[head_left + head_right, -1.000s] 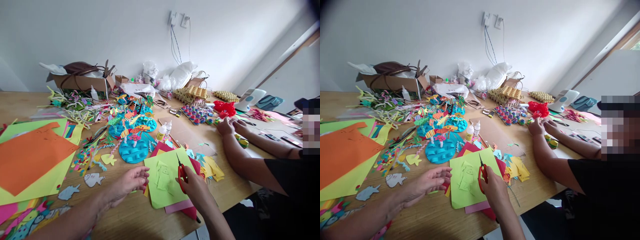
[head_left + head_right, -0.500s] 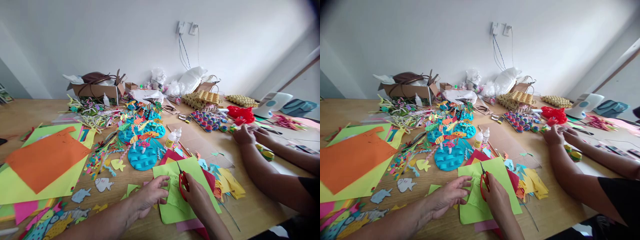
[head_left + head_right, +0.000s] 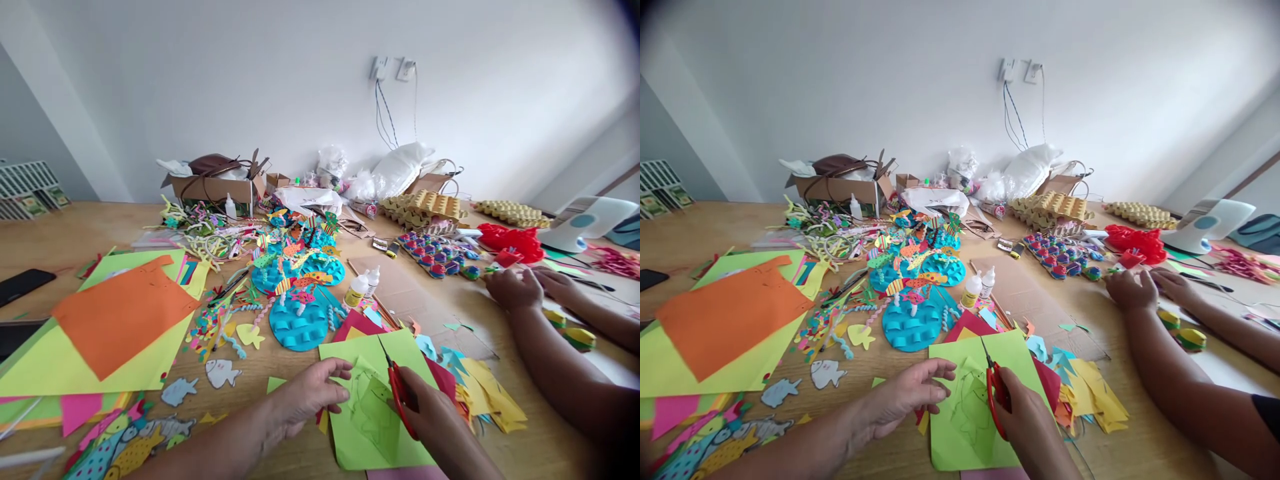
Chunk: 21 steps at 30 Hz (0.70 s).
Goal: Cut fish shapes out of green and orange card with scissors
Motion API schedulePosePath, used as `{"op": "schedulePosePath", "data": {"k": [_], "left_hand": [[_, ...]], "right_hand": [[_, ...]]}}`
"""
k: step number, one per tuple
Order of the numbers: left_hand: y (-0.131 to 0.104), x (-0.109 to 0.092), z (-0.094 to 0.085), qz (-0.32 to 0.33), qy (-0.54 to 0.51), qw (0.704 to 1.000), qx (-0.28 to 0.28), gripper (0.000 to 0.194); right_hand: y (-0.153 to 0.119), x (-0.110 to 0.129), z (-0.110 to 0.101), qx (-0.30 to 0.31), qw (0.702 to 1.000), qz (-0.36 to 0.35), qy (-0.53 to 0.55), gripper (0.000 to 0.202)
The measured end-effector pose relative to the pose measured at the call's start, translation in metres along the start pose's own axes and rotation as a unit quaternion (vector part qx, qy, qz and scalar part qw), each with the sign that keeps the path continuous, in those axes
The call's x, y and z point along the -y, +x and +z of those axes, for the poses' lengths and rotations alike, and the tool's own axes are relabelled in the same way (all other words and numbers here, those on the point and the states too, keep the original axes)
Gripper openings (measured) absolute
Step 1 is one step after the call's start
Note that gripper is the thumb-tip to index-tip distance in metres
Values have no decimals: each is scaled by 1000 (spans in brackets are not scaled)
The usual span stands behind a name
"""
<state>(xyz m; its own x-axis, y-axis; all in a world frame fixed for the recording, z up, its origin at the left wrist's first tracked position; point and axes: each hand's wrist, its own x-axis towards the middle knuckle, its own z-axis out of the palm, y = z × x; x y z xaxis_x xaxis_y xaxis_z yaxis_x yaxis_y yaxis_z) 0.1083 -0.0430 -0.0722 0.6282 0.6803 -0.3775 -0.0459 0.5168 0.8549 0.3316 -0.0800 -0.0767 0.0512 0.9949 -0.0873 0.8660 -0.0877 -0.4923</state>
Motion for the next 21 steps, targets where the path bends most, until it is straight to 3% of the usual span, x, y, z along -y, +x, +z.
{"op": "schedulePosePath", "data": {"k": [8, 12, 17, 21], "left_hand": [[-18, -21, -2, 73, 136, 987, 41, 53], [-23, -26, 2, 80, 192, 978, 27, 53], [-20, -28, 2, 97, 203, 974, -1, 11], [-22, -37, -4, 118, 182, 976, -9, 8]], "right_hand": [[-11, 26, -32, 22, 993, -37, 109, 12], [-9, 46, -39, 38, 988, -62, 135, 12], [0, 70, -37, 20, 980, -95, 173, 9], [9, 87, -35, 5, 971, -102, 217, 11]]}}
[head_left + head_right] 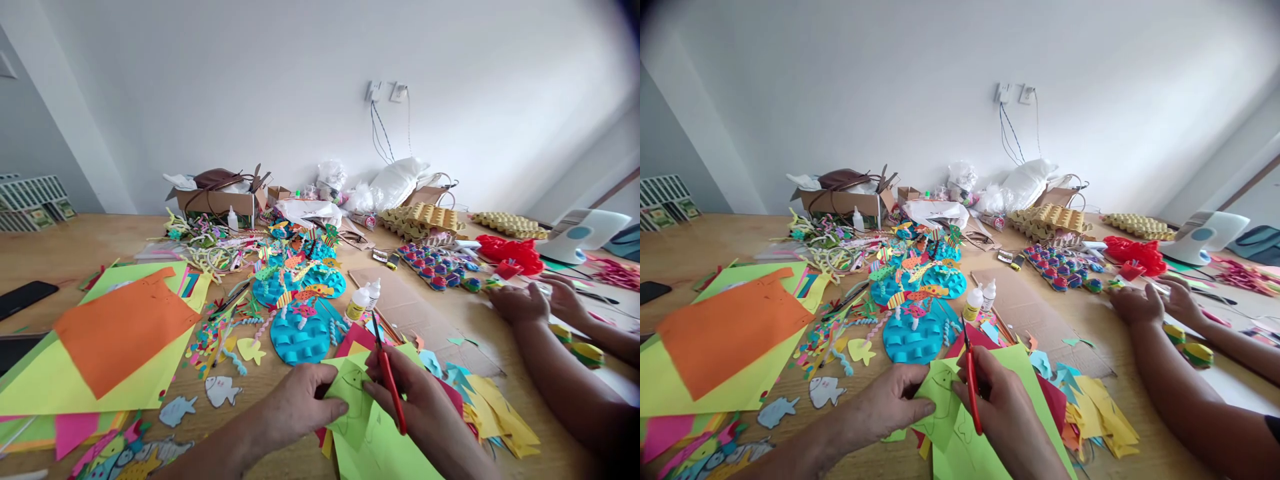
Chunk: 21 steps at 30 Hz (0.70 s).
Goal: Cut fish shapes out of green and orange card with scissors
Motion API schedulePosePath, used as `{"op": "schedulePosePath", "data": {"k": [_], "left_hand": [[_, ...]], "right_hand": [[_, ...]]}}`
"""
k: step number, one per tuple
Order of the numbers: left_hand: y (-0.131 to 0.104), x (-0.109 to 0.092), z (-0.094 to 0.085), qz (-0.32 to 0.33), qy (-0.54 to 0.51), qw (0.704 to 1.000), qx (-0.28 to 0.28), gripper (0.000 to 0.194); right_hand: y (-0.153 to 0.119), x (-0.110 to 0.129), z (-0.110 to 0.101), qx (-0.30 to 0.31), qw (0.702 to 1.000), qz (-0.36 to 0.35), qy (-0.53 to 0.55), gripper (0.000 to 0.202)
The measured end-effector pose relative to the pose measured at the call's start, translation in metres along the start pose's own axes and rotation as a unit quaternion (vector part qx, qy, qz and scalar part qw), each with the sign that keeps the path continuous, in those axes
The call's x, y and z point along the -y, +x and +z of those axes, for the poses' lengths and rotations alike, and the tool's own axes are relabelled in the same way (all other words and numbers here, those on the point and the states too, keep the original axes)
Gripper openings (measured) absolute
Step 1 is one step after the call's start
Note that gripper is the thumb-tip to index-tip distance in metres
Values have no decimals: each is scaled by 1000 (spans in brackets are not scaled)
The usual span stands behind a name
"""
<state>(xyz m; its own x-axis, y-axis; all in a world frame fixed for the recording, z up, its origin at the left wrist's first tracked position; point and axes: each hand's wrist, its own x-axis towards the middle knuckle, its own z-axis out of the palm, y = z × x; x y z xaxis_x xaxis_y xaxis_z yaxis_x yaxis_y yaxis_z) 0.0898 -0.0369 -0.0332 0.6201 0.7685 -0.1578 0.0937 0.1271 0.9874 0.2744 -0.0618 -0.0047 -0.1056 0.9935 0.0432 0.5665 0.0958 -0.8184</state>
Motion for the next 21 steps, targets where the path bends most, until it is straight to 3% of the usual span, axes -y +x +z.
{"op": "schedulePosePath", "data": {"k": [7, 11, 15, 21], "left_hand": [[-5, -23, -37, 43, -34, 998, -42, 20], [-8, -31, -56, 55, -52, 993, -91, 32], [-14, -37, -58, 56, -101, 981, -154, 33], [-23, -43, -53, 93, -123, 973, -171, 32]], "right_hand": [[17, 20, 9, -95, 987, 4, 133, 18], [22, 27, 19, -75, 983, -9, 166, 17], [26, 31, 36, -35, 980, -23, 194, 17], [37, 41, 51, -3, 957, 1, 291, 28]]}}
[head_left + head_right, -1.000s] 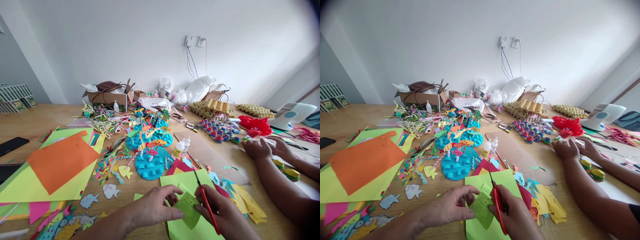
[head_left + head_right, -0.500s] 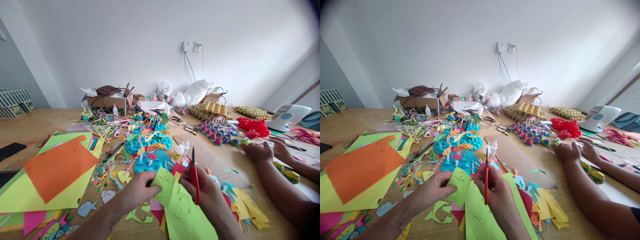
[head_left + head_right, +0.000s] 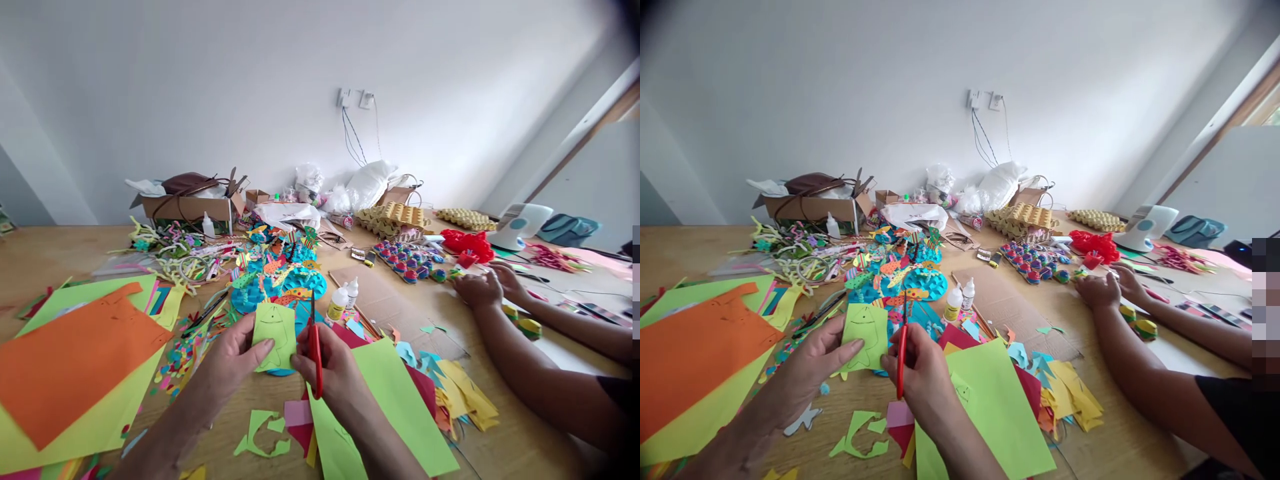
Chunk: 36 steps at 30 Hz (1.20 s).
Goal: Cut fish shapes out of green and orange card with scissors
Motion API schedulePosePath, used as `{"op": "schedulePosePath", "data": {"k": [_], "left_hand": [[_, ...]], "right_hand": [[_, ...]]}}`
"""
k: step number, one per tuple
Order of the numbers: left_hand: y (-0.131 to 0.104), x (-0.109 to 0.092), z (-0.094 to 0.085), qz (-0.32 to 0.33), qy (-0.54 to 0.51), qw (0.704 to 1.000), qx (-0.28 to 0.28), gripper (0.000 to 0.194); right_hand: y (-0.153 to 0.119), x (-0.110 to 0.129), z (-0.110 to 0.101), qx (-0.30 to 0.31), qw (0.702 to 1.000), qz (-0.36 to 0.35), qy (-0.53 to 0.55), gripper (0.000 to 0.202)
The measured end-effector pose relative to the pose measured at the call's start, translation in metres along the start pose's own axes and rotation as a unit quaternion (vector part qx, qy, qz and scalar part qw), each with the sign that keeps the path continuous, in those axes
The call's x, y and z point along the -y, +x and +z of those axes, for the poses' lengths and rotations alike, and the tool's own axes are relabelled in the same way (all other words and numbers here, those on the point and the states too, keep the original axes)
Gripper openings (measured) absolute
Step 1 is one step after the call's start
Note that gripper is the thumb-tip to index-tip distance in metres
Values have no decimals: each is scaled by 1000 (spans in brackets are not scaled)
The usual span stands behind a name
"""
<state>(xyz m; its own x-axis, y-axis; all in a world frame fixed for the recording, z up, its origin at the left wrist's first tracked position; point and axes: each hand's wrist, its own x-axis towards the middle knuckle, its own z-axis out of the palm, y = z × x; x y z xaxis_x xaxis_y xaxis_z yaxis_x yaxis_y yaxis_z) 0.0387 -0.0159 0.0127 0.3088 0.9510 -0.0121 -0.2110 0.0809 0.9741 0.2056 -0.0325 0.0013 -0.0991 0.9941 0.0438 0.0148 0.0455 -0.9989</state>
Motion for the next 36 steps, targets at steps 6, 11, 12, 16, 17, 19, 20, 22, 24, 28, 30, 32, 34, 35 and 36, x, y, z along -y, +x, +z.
{"op": "schedulePosePath", "data": {"k": [6, 11, 12, 16, 17, 19, 20, 22, 24, 28, 30, 32, 34, 35, 36], "left_hand": [[-4, -10, -8, -20, -34, 998, 59, 35], [1, -8, -12, -30, 32, 999, 32, 21], [2, -8, -12, -26, 33, 999, 16, 19], [-2, -13, -12, 9, 32, 998, -56, 10], [-3, -15, -12, 20, 29, 997, -73, 9], [-6, -19, -12, 34, 17, 995, -97, 9], [-7, -21, -11, 38, 9, 994, -105, 10], [-7, -23, -10, 44, -1, 993, -113, 9], [-7, -24, -8, 50, -9, 992, -117, 8], [-8, -22, -4, 48, -30, 989, -134, 10], [-9, -21, -3, 44, -35, 989, -138, 12], [-9, -19, -3, 42, -36, 989, -136, 11], [-9, -19, -3, 38, -40, 989, -137, 10], [-9, -19, -3, 34, -45, 989, -136, 10], [-9, -19, -3, 30, -50, 989, -135, 12]], "right_hand": [[4, 8, 4, -7, 1000, -19, -9, 19], [7, 10, 10, -5, 999, -38, -33, 17], [7, 10, 11, -5, 998, -46, -38, 18], [-2, 5, 10, -4, 993, -57, -99, 20], [-6, 3, 9, 8, 992, -46, -114, 22], [-15, -1, 9, 46, 988, -29, -143, 26], [-19, -4, 10, 61, 985, -24, -158, 26], [-26, -7, 14, 87, 978, -20, -188, 25], [-29, -8, 18, 105, 973, -22, -205, 25], [-26, -4, 27, 107, 973, -27, -204, 24], [-23, -1, 29, 101, 975, -30, -198, 24], [-22, 0, 30, 98, 977, -31, -187, 25], [-22, 2, 30, 98, 980, -29, -174, 25], [-22, 2, 31, 97, 981, -28, -167, 25], [-22, 3, 31, 97, 982, -27, -161, 25]]}}
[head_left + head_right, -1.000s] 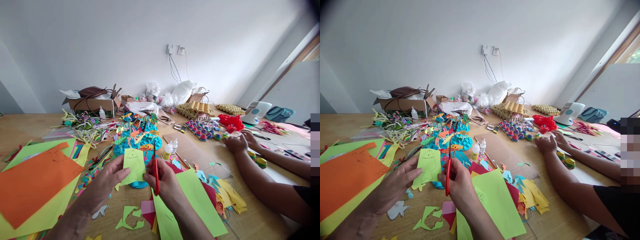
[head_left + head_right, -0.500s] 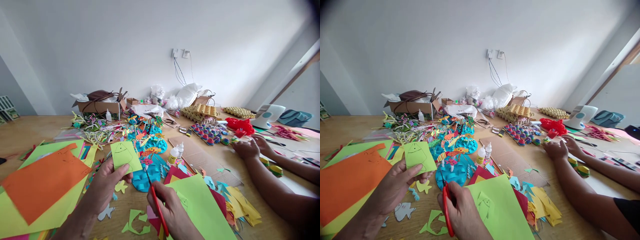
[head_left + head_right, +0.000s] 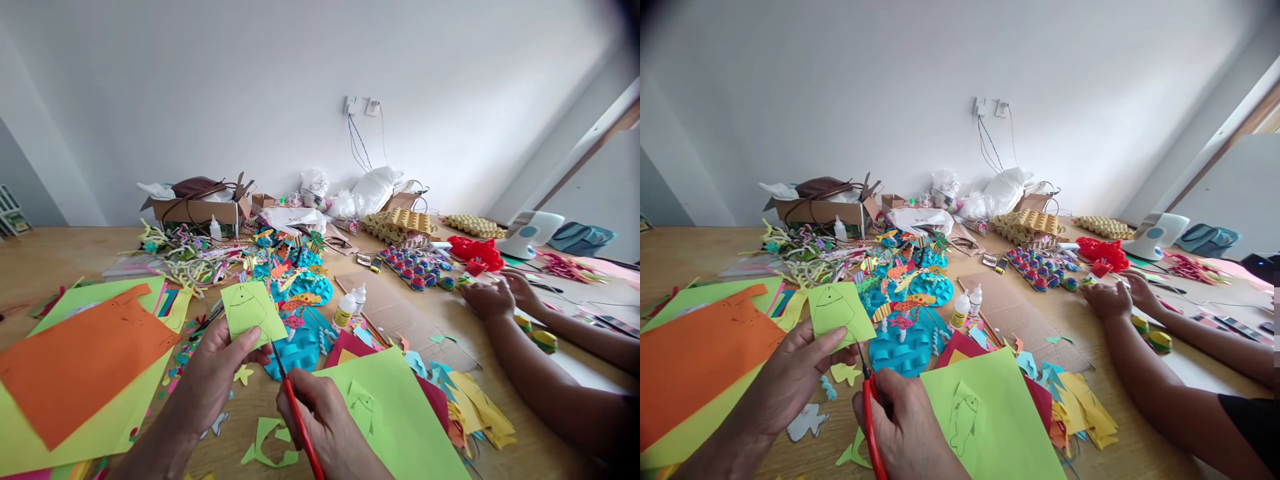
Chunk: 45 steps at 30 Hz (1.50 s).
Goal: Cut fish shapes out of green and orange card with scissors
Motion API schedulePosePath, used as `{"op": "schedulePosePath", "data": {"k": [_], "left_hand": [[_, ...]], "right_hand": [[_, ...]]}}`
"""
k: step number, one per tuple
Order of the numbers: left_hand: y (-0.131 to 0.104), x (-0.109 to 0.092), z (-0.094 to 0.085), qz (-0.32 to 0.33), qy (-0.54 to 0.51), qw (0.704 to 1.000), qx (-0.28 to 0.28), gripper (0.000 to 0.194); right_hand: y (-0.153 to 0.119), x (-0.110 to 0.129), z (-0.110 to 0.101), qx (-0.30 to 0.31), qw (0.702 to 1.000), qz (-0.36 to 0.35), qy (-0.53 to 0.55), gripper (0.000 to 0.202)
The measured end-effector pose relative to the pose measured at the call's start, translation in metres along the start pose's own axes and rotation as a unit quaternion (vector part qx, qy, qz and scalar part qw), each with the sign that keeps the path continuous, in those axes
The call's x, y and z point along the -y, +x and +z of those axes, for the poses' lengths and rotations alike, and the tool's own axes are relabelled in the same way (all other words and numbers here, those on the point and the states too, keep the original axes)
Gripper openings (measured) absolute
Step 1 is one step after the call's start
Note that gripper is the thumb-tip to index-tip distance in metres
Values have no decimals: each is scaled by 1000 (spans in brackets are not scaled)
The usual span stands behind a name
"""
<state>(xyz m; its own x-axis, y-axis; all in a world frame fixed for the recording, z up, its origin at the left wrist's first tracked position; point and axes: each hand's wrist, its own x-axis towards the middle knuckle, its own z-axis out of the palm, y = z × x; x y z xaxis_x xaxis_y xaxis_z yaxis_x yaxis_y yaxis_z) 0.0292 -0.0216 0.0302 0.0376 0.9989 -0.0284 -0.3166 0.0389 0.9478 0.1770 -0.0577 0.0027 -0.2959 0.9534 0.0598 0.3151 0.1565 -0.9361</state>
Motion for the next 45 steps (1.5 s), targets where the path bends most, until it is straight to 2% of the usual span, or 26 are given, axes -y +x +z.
{"op": "schedulePosePath", "data": {"k": [13, 18, 34, 45], "left_hand": [[-1, 5, 3, -12, -19, 1000, 19, 13], [-2, 6, 4, -12, -19, 999, 22, 10], [0, 4, 4, -35, -1, 999, 40, 20], [3, 4, -5, -50, 53, 994, 84, 11]], "right_hand": [[-2, -1, 3, -1, 998, 19, 63, 27], [-3, -5, 3, 0, 998, 18, 59, 29], [-1, -14, 2, -9, 998, 4, 62, 42], [-7, -16, -7, 27, 1000, 0, 8, 39]]}}
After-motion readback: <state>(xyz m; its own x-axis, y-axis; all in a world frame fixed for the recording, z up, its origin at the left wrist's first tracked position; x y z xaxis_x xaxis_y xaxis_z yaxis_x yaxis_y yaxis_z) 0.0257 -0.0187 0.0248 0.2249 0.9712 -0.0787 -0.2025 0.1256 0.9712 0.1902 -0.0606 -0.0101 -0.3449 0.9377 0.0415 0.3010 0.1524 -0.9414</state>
